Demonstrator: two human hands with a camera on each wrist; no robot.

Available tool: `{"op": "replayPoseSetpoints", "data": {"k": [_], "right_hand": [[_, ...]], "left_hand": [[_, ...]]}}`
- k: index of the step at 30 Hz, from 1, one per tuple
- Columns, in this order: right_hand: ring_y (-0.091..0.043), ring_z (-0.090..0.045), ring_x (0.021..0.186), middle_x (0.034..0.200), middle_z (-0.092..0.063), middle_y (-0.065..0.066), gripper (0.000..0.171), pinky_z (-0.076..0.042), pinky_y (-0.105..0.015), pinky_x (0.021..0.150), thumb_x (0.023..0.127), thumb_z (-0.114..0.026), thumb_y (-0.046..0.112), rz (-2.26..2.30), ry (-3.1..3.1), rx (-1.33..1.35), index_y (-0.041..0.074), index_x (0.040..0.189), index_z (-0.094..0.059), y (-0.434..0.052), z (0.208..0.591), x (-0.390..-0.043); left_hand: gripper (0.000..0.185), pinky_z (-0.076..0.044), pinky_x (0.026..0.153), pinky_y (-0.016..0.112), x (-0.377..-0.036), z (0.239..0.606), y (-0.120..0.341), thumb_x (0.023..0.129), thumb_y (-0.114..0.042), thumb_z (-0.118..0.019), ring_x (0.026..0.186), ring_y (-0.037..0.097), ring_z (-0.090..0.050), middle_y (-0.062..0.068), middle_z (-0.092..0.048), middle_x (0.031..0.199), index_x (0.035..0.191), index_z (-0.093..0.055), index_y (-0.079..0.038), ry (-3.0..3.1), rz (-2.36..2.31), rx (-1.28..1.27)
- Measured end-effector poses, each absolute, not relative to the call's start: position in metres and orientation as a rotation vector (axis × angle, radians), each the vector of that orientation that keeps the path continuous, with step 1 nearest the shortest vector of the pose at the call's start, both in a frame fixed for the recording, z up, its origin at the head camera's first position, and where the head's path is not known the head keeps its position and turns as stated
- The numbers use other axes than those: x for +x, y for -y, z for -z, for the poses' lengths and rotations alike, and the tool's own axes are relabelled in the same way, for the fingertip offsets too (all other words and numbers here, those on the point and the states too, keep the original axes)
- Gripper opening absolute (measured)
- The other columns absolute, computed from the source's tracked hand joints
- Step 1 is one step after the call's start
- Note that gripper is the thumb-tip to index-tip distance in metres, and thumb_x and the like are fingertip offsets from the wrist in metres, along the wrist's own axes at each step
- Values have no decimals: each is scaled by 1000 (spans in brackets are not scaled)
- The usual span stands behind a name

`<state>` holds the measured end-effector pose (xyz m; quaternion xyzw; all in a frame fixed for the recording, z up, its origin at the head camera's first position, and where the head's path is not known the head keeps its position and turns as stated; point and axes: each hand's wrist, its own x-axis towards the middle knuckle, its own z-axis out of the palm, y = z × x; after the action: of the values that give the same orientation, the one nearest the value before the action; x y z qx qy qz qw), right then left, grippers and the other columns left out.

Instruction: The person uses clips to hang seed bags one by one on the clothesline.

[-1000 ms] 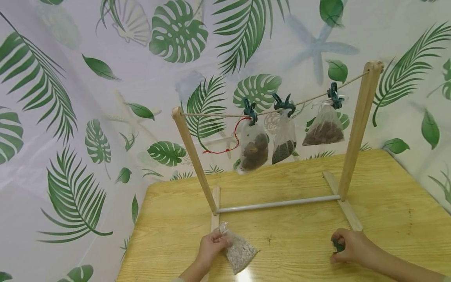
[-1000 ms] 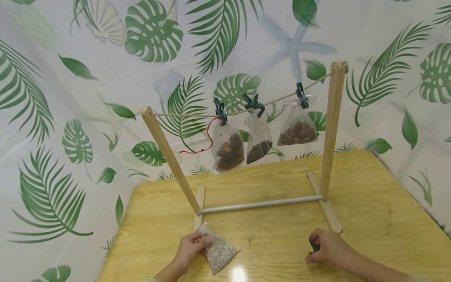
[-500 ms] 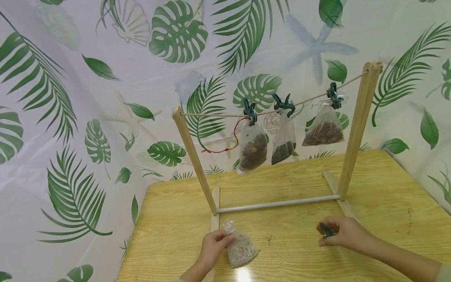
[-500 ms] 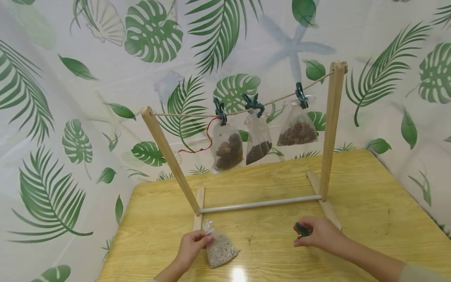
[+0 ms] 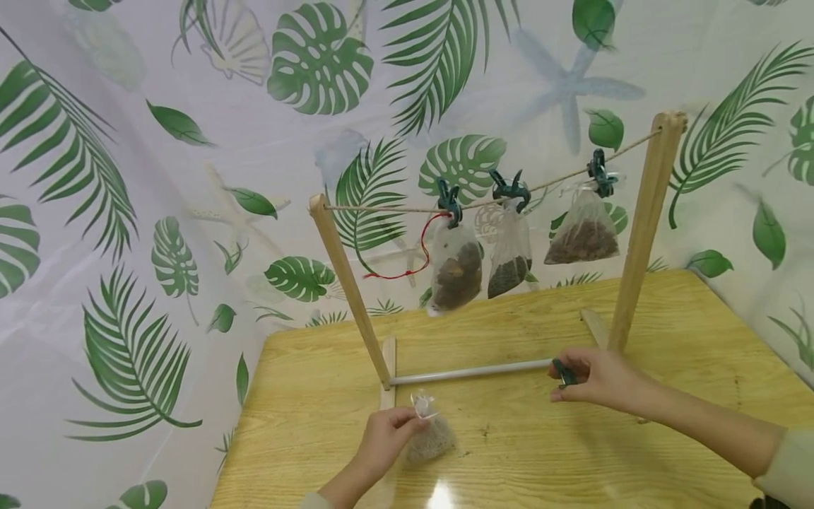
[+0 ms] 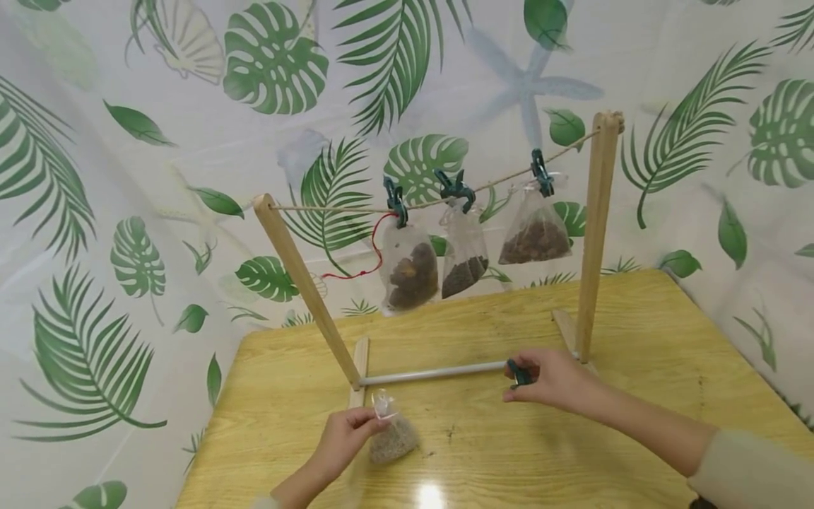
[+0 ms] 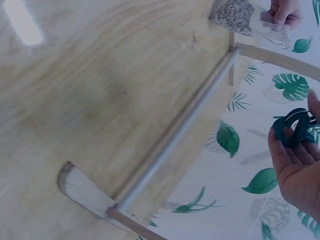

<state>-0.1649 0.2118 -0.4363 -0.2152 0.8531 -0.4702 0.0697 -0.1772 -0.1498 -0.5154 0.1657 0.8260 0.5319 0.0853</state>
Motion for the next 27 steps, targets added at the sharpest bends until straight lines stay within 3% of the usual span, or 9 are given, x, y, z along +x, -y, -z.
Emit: {"op": "replayPoseSetpoints", "data": {"k": [4,7,9,14,27], "right_hand": [[-2,-64,90,102,-67,-15,34,-54,-22,72,81,-74,21,1419,-2534,-707,-2,104,-63,-208,420,-171],[0,-63,92,101,-67,-15,37,-54,-23,72,81,-75,17,1431,-2554,-804,-4,108,-62,-204,410,-173],[2,-62,91,100,-67,-14,31,-55,-24,73,79,-76,15,1437,-2586,-872,-1,103,-63,-202,405,-175],[-2,-64,88,93,-69,-8,24,-55,-24,72,76,-79,12,1400,-2679,-1015,5,94,-64,-196,391,-178],[-5,-67,87,94,-71,-1,21,-54,-24,73,76,-79,14,1339,-2748,-1131,12,91,-64,-172,339,-189]], "left_hand": [[21,-51,67,16,-187,498,154,90,-22,-63,76,6,-65,6,-73,93,94,-74,-5,-2572,-1433,671],[20,-52,68,18,-196,478,155,90,-20,-63,79,15,-68,7,-73,95,95,-73,-4,-2683,-1328,828],[17,-54,70,20,-201,465,155,89,-16,-64,84,18,-70,8,-73,93,94,-73,-3,-2762,-1282,948],[9,-52,63,21,-215,434,154,84,-8,-69,73,16,-67,7,-71,85,89,-74,-3,-2914,-1230,1119],[5,-53,59,23,-238,362,156,84,1,-67,67,19,-68,11,-71,78,82,-72,1,-3114,-1425,1190]]}}
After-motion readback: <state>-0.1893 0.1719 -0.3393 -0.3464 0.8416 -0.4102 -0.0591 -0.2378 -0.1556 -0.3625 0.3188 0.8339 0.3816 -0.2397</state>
